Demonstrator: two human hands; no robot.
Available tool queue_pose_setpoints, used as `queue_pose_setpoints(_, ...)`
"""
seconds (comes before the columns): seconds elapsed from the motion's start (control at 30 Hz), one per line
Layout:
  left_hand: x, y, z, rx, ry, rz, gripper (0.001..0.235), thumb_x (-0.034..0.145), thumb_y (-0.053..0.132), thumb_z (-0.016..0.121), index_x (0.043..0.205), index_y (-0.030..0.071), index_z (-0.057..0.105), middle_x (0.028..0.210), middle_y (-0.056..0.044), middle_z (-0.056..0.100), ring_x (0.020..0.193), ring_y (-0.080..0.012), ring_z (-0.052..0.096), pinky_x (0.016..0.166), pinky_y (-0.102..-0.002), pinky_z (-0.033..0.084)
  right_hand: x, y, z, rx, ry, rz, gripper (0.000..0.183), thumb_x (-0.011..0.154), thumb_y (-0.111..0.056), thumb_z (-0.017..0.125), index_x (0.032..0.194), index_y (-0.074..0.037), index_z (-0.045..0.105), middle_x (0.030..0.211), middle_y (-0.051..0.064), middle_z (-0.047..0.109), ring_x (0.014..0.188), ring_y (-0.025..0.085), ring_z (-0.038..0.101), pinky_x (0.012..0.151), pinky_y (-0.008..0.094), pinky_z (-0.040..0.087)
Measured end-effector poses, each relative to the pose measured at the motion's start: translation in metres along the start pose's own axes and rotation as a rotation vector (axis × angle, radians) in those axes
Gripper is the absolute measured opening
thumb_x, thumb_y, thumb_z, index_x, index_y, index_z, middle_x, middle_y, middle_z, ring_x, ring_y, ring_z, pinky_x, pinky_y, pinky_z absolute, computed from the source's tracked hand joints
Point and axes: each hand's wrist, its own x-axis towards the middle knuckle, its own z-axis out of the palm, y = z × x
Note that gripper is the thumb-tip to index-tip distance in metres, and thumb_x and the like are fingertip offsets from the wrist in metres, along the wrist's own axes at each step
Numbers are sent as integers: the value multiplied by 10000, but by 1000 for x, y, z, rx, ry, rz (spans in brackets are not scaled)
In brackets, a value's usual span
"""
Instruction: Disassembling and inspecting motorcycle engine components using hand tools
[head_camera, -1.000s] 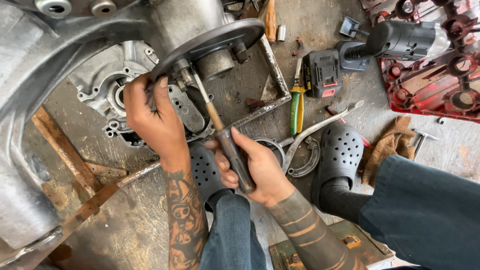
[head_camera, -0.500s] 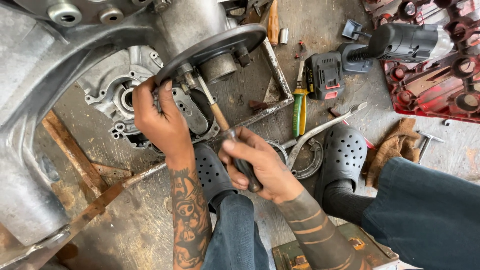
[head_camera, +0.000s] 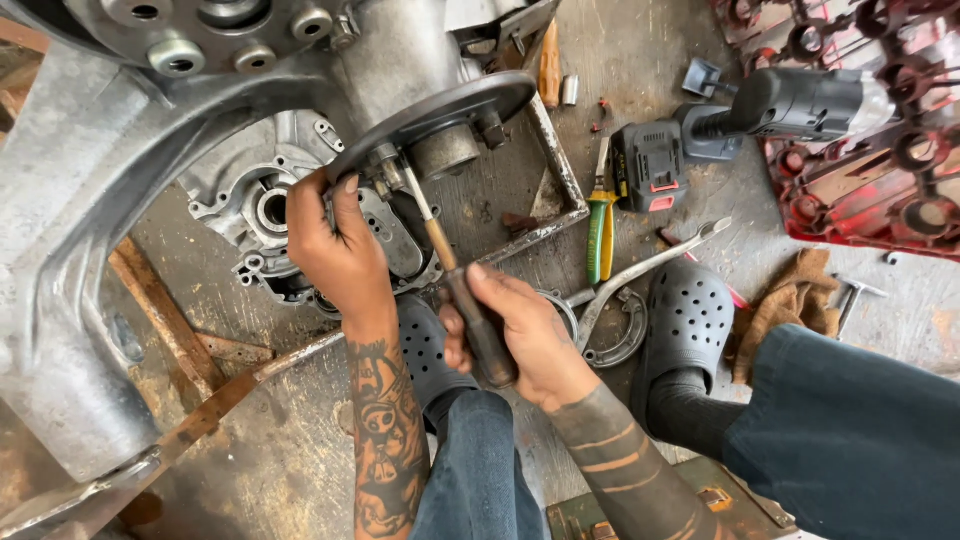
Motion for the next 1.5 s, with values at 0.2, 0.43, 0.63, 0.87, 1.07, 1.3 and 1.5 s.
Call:
queue_pose_setpoints(0.2, -5, -8, 3, -6, -4, -1, 158, 1107, 236, 604, 1128, 94, 669, 957, -77, 653, 896, -291, 689, 851, -472, 560, -3, -3, 9, -39, 13, -72, 417, 1068, -336, 489, 913, 44, 563, 627, 186, 520, 394, 246, 561, 330, 340, 464)
queue_pose_setpoints(0.43, -2, -3, -7, -2, -25, -61, 211, 1038, 250, 660, 1128, 59, 656, 973, -163, 664, 911, -394, 681, 829, -512, 542, -16, -15, 40, -907, 179, -302, 346, 1023, -219, 552, 1255, 38, 533, 824, 219, 669, 645, 341, 681, 547, 449, 529)
queue_pose_setpoints(0.63, 2, 11, -22, -120, -107, -236, 354, 1071, 389, 592, 1151, 51, 653, 977, -172, 681, 929, -400, 698, 834, -537, 548, 4, -10, 10, -123, -117, -49, 323, 1082, -262, 437, 1291, -39, 541, 656, 10, 407, 344, 82, 418, 296, 201, 324)
queue_pose_setpoints(0.87, 17, 42, -67, -110, -675, -709, 709, 962, 684, 456, 1045, 38, 737, 924, -242, 744, 956, -432, 717, 878, -531, 507, 13, -8, -11, 532, -456, 298, 434, 1107, -387, 402, 1331, -50, 559, 698, -42, 341, 371, 20, 387, 322, 169, 340)
queue_pose_setpoints(1.07, -27, 37, -35, -868, -760, -602, 374, 1070, 352, 557, 1255, 72, 722, 1178, -131, 751, 1138, -208, 653, 1057, -414, 496, 13, -4, -14, 590, -511, 244, 402, 1125, -314, 428, 1390, -31, 532, 756, -36, 373, 440, 23, 440, 377, 145, 372)
queue_pose_setpoints(1.3, -32, 47, -26, -994, -598, -768, 331, 1033, 332, 598, 1050, 37, 747, 814, -28, 684, 789, -91, 597, 738, -215, 468, -25, -2, 10, -260, -179, -117, 629, 978, -390, 584, 1408, 39, 422, 798, 208, 590, 448, 284, 643, 349, 387, 507)
queue_pose_setpoints(1.5, -38, 38, -20, -956, -599, -728, 352, 1041, 320, 591, 1057, 4, 745, 828, -94, 689, 808, -135, 587, 783, -261, 471, -31, 17, 21, -1387, 176, -794, 533, 988, -85, 593, 1478, 56, 437, 1340, 307, 619, 1191, 482, 625, 970, 530, 532)
